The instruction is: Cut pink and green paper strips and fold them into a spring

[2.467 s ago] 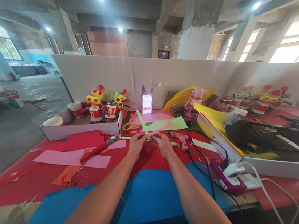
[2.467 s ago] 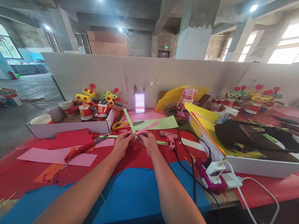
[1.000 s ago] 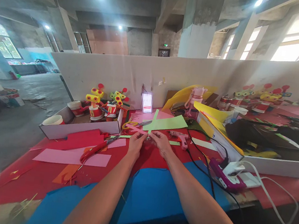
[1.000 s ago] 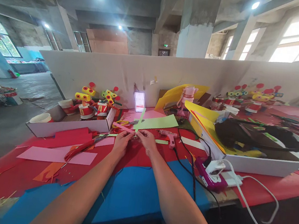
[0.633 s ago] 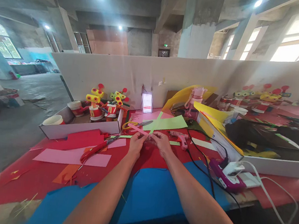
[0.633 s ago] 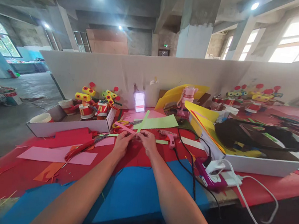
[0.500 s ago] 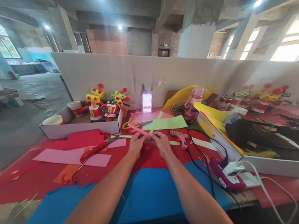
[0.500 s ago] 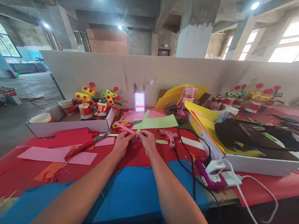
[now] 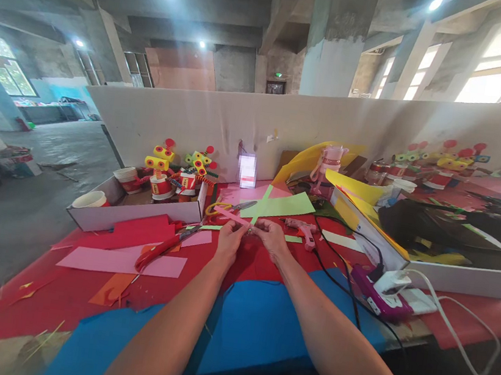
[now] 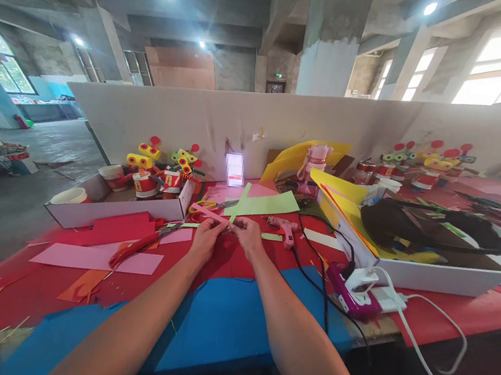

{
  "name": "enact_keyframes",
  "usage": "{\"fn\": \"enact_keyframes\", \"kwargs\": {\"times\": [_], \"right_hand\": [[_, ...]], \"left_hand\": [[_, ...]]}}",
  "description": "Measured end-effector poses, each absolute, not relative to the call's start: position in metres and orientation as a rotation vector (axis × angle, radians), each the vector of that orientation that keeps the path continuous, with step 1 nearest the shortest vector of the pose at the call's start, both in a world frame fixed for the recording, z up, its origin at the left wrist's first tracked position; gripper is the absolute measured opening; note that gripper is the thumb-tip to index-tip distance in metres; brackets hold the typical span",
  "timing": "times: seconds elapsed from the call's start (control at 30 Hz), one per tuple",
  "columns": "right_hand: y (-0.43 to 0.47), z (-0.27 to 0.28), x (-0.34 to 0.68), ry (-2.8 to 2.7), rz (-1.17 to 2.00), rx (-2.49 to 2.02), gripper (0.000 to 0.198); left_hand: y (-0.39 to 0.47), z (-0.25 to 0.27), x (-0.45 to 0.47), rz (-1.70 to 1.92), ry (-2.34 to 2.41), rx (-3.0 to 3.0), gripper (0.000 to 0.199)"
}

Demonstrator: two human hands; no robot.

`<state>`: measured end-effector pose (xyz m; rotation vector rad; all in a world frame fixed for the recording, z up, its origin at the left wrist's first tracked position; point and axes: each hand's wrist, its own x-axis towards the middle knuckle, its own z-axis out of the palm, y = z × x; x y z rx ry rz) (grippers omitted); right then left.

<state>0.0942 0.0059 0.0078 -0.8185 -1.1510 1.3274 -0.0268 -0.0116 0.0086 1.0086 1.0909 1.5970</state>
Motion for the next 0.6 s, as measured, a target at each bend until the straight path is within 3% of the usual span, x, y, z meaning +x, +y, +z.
{"fn": "enact_keyframes", "kwargs": {"times": [0.27, 0.6], "right_hand": [[0.0030, 0.0120, 0.0982, -1.169, 1.463, -0.799, 0.035], [0.0018, 0.0115, 0.0936, -1.025, 1.454, -0.821, 0.036]], "left_hand": [[-0.0057, 0.0053, -0.0338, 1.602, 1.207, 1.165, 0.028], [-0.0134, 0.0130, -0.0281, 1.595, 1.000, 1.005, 0.028]]}}
